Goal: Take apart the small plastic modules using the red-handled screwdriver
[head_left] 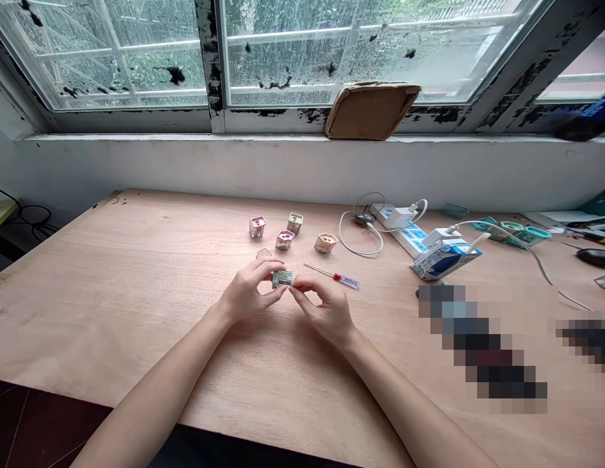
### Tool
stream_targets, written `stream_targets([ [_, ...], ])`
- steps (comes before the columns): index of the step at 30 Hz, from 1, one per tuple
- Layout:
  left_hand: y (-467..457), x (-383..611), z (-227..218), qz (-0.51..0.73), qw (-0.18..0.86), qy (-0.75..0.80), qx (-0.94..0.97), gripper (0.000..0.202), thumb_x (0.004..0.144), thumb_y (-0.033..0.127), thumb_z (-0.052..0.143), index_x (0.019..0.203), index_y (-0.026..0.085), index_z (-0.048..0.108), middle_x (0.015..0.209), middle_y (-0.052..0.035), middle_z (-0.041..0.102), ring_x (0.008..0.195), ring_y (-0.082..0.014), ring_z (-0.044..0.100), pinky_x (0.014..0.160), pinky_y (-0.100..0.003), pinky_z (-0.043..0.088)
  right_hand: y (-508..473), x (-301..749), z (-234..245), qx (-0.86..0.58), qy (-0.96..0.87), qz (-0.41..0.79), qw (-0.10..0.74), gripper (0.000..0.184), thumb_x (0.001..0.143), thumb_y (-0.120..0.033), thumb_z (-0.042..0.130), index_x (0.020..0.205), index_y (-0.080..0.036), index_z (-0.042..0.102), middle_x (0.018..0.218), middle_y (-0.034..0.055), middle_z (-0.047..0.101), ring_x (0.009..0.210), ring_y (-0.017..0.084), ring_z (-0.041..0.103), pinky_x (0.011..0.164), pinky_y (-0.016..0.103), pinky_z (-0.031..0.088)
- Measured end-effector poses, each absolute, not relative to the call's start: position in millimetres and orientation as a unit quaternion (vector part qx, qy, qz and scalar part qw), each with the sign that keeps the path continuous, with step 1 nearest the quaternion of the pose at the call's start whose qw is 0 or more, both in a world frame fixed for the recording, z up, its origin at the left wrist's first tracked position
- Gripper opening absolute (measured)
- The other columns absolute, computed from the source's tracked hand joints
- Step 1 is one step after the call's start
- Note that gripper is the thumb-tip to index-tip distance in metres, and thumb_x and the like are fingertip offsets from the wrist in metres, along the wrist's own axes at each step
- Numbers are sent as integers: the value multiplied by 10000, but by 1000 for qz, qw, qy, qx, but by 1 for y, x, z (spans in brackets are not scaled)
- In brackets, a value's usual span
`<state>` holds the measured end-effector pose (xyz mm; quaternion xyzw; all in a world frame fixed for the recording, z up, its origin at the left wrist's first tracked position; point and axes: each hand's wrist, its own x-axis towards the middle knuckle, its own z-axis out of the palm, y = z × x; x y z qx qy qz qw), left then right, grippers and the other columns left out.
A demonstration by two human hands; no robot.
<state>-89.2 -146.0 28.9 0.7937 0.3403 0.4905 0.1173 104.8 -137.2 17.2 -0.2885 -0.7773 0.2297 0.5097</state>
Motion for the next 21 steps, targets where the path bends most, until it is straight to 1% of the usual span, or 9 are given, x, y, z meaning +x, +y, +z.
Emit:
stream_targets([
  [8,-147,-89,29,489,118,343,793,285,862,157,660,1138,196,601,1106,-84,674,894,-165,650,734,-296,610,-136,105,16,-283,-778,216,517,68,916,-193,615,935,-241,658,824,16,704,707,169,662,657,317,571],
  [12,-146,-90,30,487,118,345,793,291,854,137,662,1134,187,599,1093,-82,672,863,-153,642,703,-277,599,-136,105,17,-279,-782,215,514,69,927,-210,600,942,-246,657,837,22,707,717,174,662,659,326,576],
  [16,-145,-90,30,489,128,351,788,292,848,133,668,1129,183,602,1105,-86,667,875,-150,645,696,-264,604,-137,105,17,-286,-783,214,510,58,938,-239,596,945,-247,652,837,25,706,705,171,656,648,326,576],
  [18,-145,-92,29,494,136,359,780,298,848,144,672,1135,185,605,1128,-88,662,908,-152,655,726,-265,615,-135,105,15,-299,-781,209,507,54,942,-265,599,937,-243,648,835,26,705,699,171,656,652,327,577],
  [21,-143,-95,27,500,141,372,769,316,840,142,674,1146,185,609,1151,-92,661,1005,-173,664,776,-269,623,-127,113,12,-332,-776,181,506,72,939,-298,608,939,-236,644,832,25,707,689,171,663,652,324,573],
])
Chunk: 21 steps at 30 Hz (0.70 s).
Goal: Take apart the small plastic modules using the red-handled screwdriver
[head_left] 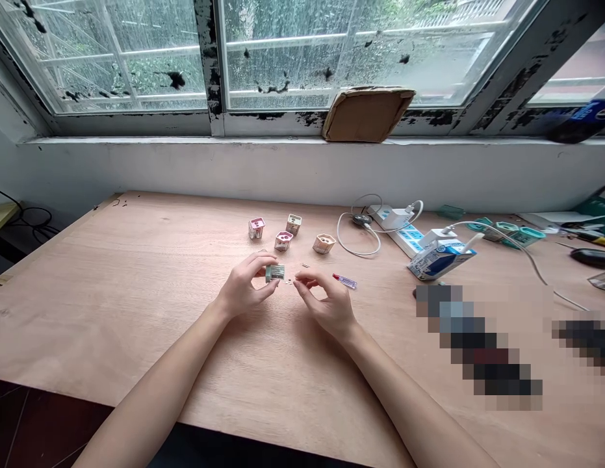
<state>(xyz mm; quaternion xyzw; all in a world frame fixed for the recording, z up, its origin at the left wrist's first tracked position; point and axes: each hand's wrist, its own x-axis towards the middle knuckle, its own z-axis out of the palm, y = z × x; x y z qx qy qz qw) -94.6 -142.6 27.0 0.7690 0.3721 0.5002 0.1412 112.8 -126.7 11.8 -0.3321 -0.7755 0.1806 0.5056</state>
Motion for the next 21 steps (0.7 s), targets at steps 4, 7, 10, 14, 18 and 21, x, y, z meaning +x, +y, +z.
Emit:
stream_targets([
  [4,-139,-99,25,501,138,393,758,296,832,147,674,1121,184,623,1138,-91,674,976,-172,683,783,-283,627,-104,143,18,-405,-786,105,455,128,934,-343,587,951,-234,654,874,43,713,707,189,677,616,313,548],
  [7,-137,-101,23,509,152,400,747,282,837,163,674,1114,182,625,1115,-87,688,951,-170,694,806,-301,628,-87,176,24,-486,-791,21,370,169,911,-356,574,958,-227,672,925,71,722,793,237,694,630,331,521],
  [10,-135,-102,19,510,191,410,732,270,841,178,677,1106,179,623,1102,-83,695,917,-165,708,813,-310,632,-79,205,18,-543,-788,-33,288,202,887,-354,561,992,-233,683,1045,77,720,885,265,696,679,356,515],
  [14,-135,-101,15,506,235,423,714,268,831,189,689,1091,175,625,1104,-87,697,886,-165,719,802,-305,631,-79,225,1,-556,-804,-17,213,234,890,-377,563,1017,-228,691,1059,87,714,935,275,690,720,367,517],
  [18,-135,-99,12,497,259,441,701,280,818,221,704,1082,177,624,1039,-68,707,822,-156,722,738,-277,623,-83,230,-5,-553,-808,14,200,229,920,-345,518,959,-233,714,954,74,715,849,249,689,702,355,510],
  [21,-134,-98,10,489,287,456,686,293,817,248,706,1086,176,614,970,-52,710,785,-155,726,676,-246,607,-92,234,-2,-530,-816,43,226,233,916,-313,508,938,-222,722,925,76,714,811,236,681,715,358,519],
])
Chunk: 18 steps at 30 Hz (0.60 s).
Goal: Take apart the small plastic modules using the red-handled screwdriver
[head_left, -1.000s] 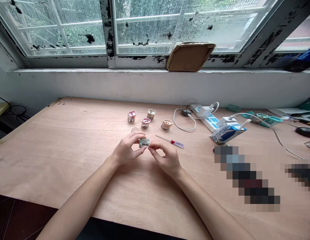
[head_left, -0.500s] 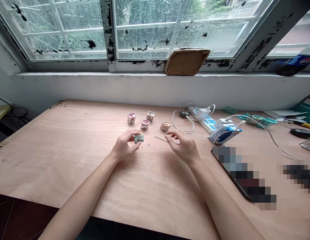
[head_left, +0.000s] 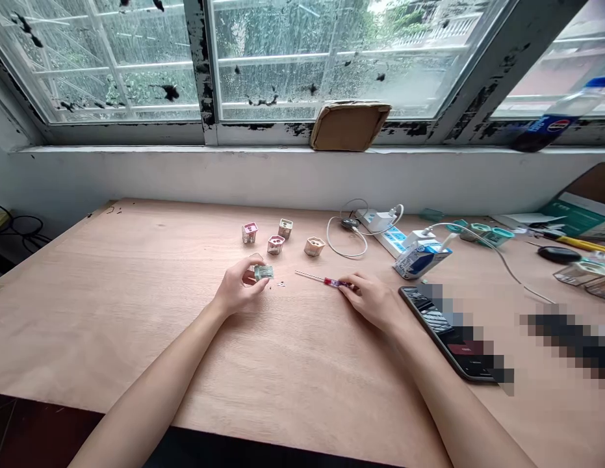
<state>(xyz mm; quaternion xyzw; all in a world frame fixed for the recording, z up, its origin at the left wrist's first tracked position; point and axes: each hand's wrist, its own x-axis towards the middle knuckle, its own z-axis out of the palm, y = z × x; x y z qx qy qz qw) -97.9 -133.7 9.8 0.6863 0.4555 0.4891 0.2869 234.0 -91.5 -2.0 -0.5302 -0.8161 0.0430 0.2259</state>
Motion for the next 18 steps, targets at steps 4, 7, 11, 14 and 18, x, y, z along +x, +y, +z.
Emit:
stream_targets([
  [4,-131,-95,4,487,336,449,670,293,827,291,700,1077,181,595,906,-28,701,760,-163,736,618,-224,589,-117,237,3,-492,-829,81,251,201,919,-320,529,916,-229,708,886,72,702,784,229,667,703,355,526],
  [7,-128,-93,1,482,356,442,667,301,831,321,699,1077,185,592,896,-20,693,731,-157,729,600,-224,583,-142,228,4,-467,-841,96,255,192,951,-326,527,947,-238,698,863,63,685,789,230,656,707,358,524],
  [11,-125,-91,0,478,369,439,665,311,825,321,709,1075,181,589,878,-9,670,714,-143,717,598,-212,569,-167,207,5,-426,-856,99,277,200,979,-294,517,1032,-248,705,890,68,677,811,230,644,709,357,520],
  [14,-126,-89,2,473,373,431,671,320,823,323,711,1077,173,589,905,-16,658,708,-130,704,607,-212,567,-179,189,4,-399,-867,97,281,229,989,-268,510,1117,-250,698,858,63,659,777,217,621,682,346,505],
  [18,-127,-88,5,465,374,427,679,321,817,317,714,1068,165,587,910,-18,639,676,-118,687,571,-204,551,-190,171,1,-369,-885,93,268,260,989,-221,494,1172,-241,677,854,62,657,763,207,600,685,345,489],
])
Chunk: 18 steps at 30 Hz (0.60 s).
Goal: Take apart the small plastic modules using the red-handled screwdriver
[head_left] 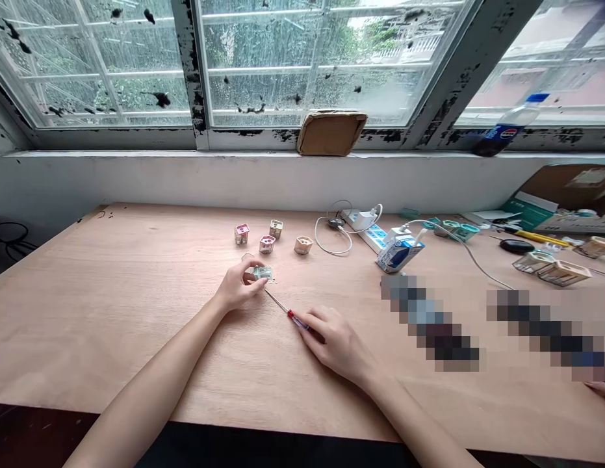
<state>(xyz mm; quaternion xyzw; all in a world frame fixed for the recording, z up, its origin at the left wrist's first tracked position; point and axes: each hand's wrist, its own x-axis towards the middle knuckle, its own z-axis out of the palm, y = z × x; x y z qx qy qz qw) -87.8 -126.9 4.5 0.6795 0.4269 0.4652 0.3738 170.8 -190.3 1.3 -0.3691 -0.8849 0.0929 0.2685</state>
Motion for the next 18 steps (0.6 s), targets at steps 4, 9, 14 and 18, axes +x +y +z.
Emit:
stream_targets([
  [4,-127,-88,4,461,379,426,680,321,822,322,709,1074,168,582,916,-21,634,693,-123,687,558,-198,547,-190,171,1,-374,-887,70,262,248,977,-218,489,1132,-220,683,840,65,660,752,204,590,688,346,484],
  [9,-125,-86,2,453,383,428,682,332,849,374,688,1094,183,574,930,-25,622,716,-126,679,555,-193,558,-167,198,2,-427,-870,62,239,237,961,-227,490,1045,-211,711,854,72,647,768,208,596,712,341,482],
  [14,-123,-79,-1,469,378,421,678,316,860,365,674,1095,187,562,982,-24,553,686,-101,654,535,-183,551,-134,221,-2,-456,-852,71,248,249,945,-252,503,1052,-213,725,898,78,660,795,222,627,728,343,499],
  [18,-121,-77,-3,463,381,428,676,321,866,384,672,1094,184,564,999,-29,549,705,-107,655,550,-192,566,-114,222,-4,-445,-851,92,264,256,960,-298,500,1022,-221,737,937,85,675,824,228,649,745,344,515],
])
